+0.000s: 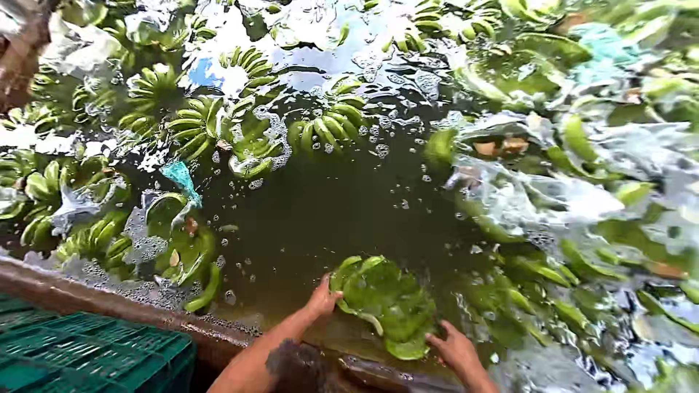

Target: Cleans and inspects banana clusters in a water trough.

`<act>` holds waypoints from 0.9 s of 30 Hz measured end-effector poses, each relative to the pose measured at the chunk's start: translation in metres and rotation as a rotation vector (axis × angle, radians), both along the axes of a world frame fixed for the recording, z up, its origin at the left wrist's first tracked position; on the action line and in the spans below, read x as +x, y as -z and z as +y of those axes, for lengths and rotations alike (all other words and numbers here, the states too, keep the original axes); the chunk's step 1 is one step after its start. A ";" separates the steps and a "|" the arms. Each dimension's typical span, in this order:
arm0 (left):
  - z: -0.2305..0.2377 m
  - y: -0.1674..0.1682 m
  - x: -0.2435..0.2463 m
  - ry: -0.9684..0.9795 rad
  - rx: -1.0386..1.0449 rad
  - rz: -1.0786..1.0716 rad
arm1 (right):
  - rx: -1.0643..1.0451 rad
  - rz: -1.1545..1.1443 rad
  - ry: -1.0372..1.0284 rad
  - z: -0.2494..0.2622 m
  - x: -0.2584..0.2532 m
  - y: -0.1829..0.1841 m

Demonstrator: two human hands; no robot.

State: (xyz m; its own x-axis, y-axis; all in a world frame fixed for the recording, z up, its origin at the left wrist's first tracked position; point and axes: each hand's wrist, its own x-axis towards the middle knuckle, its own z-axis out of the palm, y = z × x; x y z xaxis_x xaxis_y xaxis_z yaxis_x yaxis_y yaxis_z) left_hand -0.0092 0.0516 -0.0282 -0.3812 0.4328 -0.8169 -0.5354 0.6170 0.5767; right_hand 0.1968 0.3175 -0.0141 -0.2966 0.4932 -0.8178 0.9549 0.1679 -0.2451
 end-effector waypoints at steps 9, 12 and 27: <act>-0.108 -0.038 -0.138 -0.326 -0.221 0.902 | 0.068 0.177 0.764 0.005 0.052 -0.008; -0.175 -0.042 -0.195 -0.491 -0.598 0.887 | 0.373 0.410 0.087 -0.008 0.037 -0.028; -0.188 0.032 -0.227 -0.568 -1.026 0.498 | -0.027 -0.336 -0.827 -0.030 -0.058 0.044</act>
